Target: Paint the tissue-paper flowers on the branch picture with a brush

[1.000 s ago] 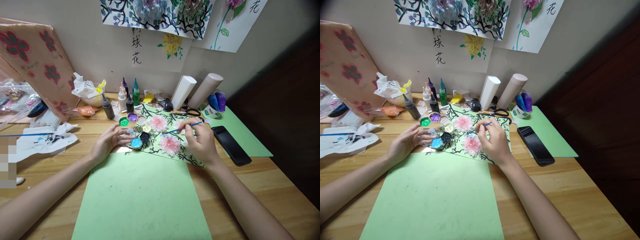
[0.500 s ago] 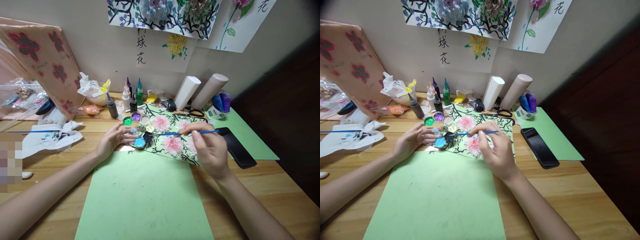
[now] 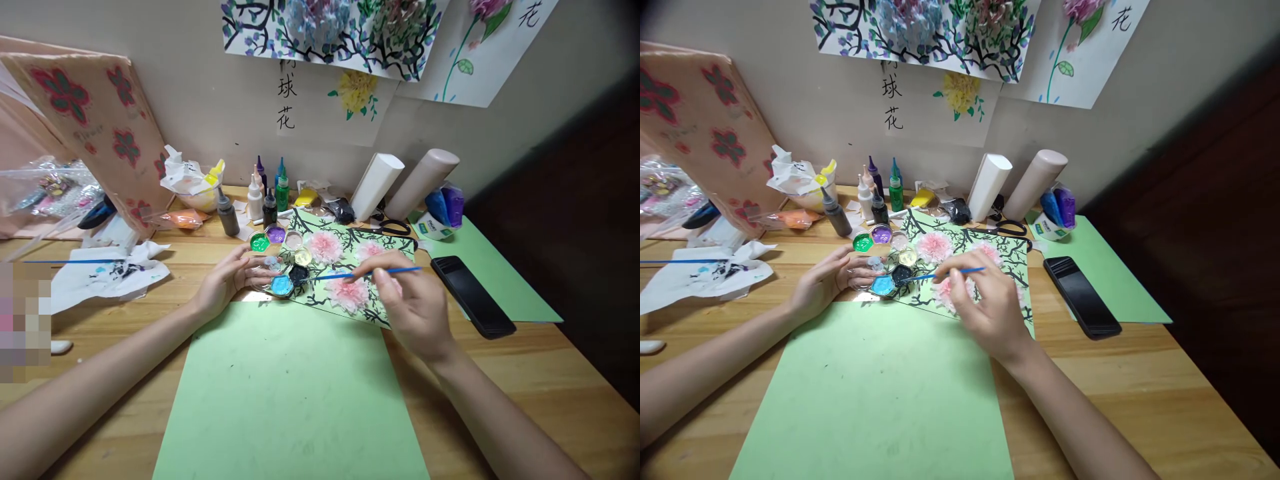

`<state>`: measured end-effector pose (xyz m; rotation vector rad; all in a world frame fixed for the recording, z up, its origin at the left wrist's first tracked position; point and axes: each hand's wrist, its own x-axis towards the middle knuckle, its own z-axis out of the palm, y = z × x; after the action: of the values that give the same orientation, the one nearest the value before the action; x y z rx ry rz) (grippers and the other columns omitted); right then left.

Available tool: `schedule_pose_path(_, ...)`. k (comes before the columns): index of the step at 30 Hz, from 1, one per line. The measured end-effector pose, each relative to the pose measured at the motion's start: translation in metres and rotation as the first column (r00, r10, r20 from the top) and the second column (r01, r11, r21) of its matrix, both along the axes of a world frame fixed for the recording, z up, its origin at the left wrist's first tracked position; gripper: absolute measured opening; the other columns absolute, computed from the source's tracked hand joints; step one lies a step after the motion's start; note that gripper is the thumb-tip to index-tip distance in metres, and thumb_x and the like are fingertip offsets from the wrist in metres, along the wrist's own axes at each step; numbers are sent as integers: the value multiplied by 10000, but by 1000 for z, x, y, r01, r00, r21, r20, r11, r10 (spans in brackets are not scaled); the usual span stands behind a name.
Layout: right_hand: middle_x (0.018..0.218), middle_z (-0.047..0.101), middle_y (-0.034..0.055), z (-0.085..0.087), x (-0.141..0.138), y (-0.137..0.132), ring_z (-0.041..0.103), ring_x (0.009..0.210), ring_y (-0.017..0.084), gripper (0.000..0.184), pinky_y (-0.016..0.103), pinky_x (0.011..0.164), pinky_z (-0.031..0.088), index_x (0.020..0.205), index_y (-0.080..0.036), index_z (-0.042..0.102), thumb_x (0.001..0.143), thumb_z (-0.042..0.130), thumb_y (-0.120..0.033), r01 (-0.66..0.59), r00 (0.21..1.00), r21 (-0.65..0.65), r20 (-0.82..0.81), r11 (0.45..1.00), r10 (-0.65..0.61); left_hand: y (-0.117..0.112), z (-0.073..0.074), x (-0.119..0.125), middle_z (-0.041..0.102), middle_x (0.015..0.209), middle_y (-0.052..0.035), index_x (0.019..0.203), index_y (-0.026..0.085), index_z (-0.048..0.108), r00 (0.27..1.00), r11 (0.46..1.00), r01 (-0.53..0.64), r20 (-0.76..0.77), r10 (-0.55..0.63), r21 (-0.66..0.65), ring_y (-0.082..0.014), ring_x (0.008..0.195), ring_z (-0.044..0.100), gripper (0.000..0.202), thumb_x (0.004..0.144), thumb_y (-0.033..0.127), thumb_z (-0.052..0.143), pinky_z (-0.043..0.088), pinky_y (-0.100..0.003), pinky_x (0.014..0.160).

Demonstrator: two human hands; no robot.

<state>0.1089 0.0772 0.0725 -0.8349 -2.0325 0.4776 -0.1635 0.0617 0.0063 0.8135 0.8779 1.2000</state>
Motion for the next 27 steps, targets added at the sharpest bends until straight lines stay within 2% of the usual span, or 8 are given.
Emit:
schedule_pose_path(3, 760, 644, 8, 5, 10, 10, 580, 744, 146, 216, 302, 707, 434, 773, -209, 616, 899, 442, -191, 153, 988, 53, -12, 987, -152, 1, -1, 0, 670, 1066, -109, 1089, 158, 489, 1000, 1000, 3, 5, -3, 3, -276, 965, 665, 228, 878, 245, 477, 528, -347, 784)
schedule_pose_path(5, 760, 647, 12, 6, 16, 17, 587, 724, 150, 210, 306, 692, 436, 769, -206, 617, 895, 449, -207, 202, 979, 44, 8, 978, -202, 1, -3, -1, 681, 1035, -95, 1076, 168, 499, 1000, 1000, 3, 17, -4, 8, -277, 962, 667, 223, 869, 251, 497, 525, -351, 797)
schedule_pose_path(8, 751, 650, 11, 4, 17, 23, 595, 697, 148, 213, 300, 670, 445, 760, -203, 614, 891, 446, -209, 206, 978, 2, 42, 979, -206, 1, -5, -2, 690, 1018, -79, 1050, 191, 506, 999, 1000, 8, 41, -9, 21, -281, 960, 669, 212, 853, 263, 532, 525, -362, 807)
schedule_pose_path(13, 740, 657, 10, -1, 11, 26, 602, 730, 160, 216, 288, 652, 449, 721, -203, 606, 875, 455, -197, 183, 977, 27, 109, 983, -185, 0, -5, -2, 696, 999, -66, 1060, 210, 505, 998, 1000, 1, 62, -3, 23, -274, 953, 672, 223, 848, 262, 551, 532, -366, 803)
schedule_pose_path(19, 759, 665, 14, -4, 10, 27, 597, 726, 155, 225, 291, 669, 446, 709, -196, 598, 871, 444, -176, 175, 975, 34, 136, 984, -178, 1, -1, 0, 669, 1067, -100, 1072, 185, 501, 1000, 1000, 0, 18, 0, -8, -272, 972, 662, 221, 866, 261, 522, 544, -352, 783)
schedule_pose_path(27, 756, 663, 17, -3, 12, 28, 587, 712, 162, 224, 299, 657, 443, 714, -199, 601, 873, 443, -193, 200, 968, 32, 147, 979, -203, 0, -4, -1, 668, 1074, -100, 1066, 193, 502, 1000, 1000, 2, 26, -2, 10, -273, 970, 664, 206, 872, 261, 515, 553, -345, 771)
